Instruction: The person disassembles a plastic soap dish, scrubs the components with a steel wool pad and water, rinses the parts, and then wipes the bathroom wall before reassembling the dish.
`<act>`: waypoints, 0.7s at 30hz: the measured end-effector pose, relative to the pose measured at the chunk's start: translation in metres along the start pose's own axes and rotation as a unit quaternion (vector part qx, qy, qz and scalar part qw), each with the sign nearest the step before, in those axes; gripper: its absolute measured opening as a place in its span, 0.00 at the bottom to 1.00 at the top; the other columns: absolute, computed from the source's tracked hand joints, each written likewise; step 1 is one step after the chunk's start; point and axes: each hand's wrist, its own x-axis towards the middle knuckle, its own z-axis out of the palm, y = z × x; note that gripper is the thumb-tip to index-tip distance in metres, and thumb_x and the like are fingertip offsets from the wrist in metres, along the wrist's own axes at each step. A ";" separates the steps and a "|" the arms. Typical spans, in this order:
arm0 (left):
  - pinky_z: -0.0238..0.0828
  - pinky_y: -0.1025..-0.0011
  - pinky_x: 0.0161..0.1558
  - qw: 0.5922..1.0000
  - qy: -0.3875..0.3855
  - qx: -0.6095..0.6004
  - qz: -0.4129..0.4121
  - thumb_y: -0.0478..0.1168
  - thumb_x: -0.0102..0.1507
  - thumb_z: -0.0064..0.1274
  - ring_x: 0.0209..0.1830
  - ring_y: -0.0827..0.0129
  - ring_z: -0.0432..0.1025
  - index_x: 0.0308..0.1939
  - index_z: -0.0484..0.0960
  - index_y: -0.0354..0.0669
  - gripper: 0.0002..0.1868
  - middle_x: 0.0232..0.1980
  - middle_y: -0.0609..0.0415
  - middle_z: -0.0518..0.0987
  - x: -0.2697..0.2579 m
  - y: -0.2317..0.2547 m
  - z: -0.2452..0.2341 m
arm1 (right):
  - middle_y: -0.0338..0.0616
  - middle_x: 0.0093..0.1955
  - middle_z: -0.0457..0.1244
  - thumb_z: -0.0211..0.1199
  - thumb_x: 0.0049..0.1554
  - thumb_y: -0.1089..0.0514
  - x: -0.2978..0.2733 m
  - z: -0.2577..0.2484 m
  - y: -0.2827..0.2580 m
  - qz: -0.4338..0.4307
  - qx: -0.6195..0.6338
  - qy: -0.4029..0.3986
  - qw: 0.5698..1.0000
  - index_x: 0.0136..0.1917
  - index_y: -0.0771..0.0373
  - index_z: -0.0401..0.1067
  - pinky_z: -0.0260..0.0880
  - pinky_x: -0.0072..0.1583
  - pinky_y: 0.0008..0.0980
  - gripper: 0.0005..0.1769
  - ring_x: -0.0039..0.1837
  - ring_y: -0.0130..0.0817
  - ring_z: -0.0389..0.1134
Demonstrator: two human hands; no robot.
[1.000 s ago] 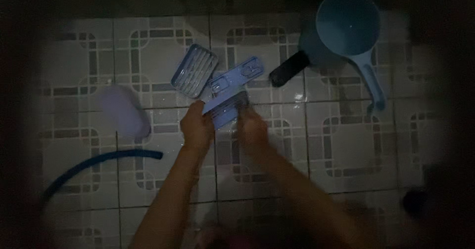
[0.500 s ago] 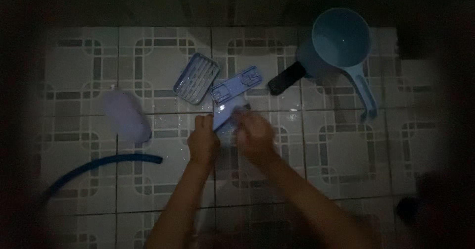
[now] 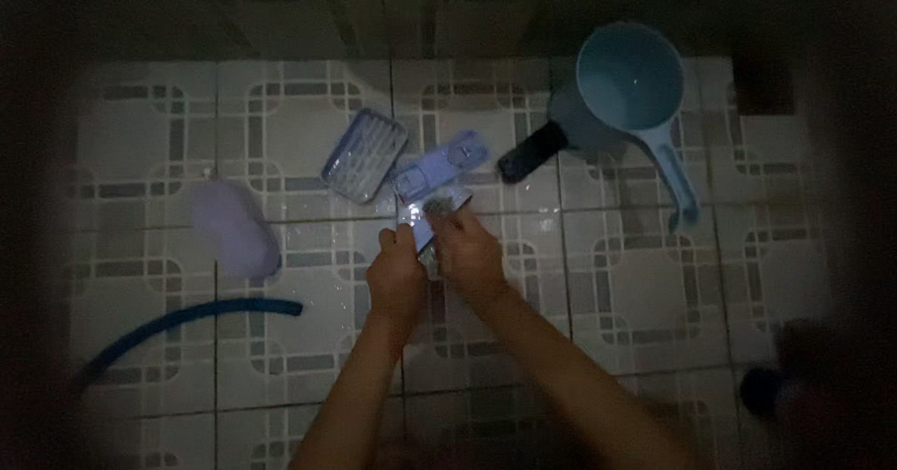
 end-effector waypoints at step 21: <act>0.68 0.55 0.56 0.867 -0.077 -0.361 -0.334 0.55 0.69 0.35 0.56 0.44 0.74 0.54 0.76 0.42 0.23 0.54 0.40 0.80 0.010 0.058 -0.035 | 0.56 0.49 0.68 0.59 0.58 0.56 0.016 0.051 0.035 -0.105 0.020 0.132 0.985 0.47 0.66 0.76 0.68 0.57 0.46 0.12 0.54 0.52 0.68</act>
